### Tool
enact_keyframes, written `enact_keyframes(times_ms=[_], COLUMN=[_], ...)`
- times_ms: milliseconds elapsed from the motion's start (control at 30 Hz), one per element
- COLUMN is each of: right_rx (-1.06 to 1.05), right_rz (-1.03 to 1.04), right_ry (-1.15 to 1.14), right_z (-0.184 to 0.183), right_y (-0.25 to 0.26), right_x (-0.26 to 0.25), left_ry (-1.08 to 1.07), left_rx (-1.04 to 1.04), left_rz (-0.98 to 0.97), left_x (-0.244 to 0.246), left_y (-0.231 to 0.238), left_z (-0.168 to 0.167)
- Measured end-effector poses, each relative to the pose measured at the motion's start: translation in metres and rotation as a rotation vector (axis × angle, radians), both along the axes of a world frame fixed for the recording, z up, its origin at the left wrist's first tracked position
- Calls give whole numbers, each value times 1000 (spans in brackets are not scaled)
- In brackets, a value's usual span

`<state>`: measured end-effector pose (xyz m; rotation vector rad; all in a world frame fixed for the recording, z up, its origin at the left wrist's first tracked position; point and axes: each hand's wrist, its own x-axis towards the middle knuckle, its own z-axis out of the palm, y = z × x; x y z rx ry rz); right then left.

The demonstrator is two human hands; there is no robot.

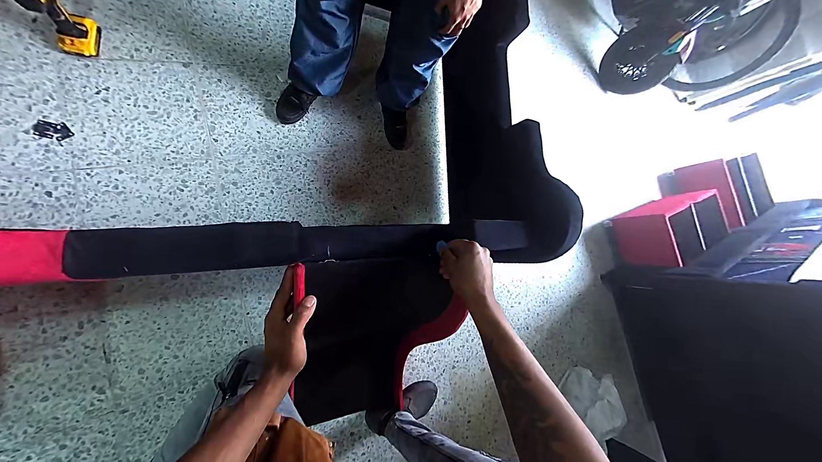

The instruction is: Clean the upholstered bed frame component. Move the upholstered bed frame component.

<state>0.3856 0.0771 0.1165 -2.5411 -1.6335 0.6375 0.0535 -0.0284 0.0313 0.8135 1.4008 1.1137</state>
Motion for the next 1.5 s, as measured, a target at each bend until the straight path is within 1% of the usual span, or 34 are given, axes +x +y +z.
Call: enact_keyframes(times_ms=[200, 333, 533, 600, 633, 700, 767, 800, 867, 900, 967, 1033, 1100, 1267, 1500], right_rx=[8, -43, -256, -311, -303, -188, -24, 36, 88, 71, 13, -64, -126, -191, -386], right_rz=[0, 39, 189, 181, 150, 83, 85, 105, 152, 171, 177, 182, 199, 257, 393], right_ry=[-22, -41, -122, -94, -61, 33, 100, 128, 220, 244, 221, 208, 180, 81, 14], right_z=[2, 2, 10, 14, 20, 47, 70, 71, 60, 49, 27, 17, 13, 18, 24], right_y=[7, 14, 38, 47, 48, 33, -1, -27, -74, -88, -98, -89, -82, -74, -65], right_x=[-5, -5, -1, 0, 1, 7, 9, 8, -5, -13, -25, -25, -19, -15, -16], left_ry=[2, -14, -30, -33, -33, -35, -24, -13, 21, 36, 55, 62, 69, 77, 74], left_rx=[23, 24, 0, -2, -5, -5, 7, 9, 17, 31, 55, 84, 78, 85, 96], left_rz=[6, 7, 1, 2, -2, -7, 6, 12, 7, 3, 11, 16, 12, 27, 35], left_x=[1, 0, -1, -1, -2, 0, -1, -1, 1, 2, 2, 1, 2, 1, 0], left_y=[0, -1, 0, -1, -1, 1, 4, 3, 3, 3, 2, 3, 2, 0, -2], left_z=[0, 1, 0, -1, 0, 0, -2, -2, -3, -3, -3, -6, -10, -15, -18])
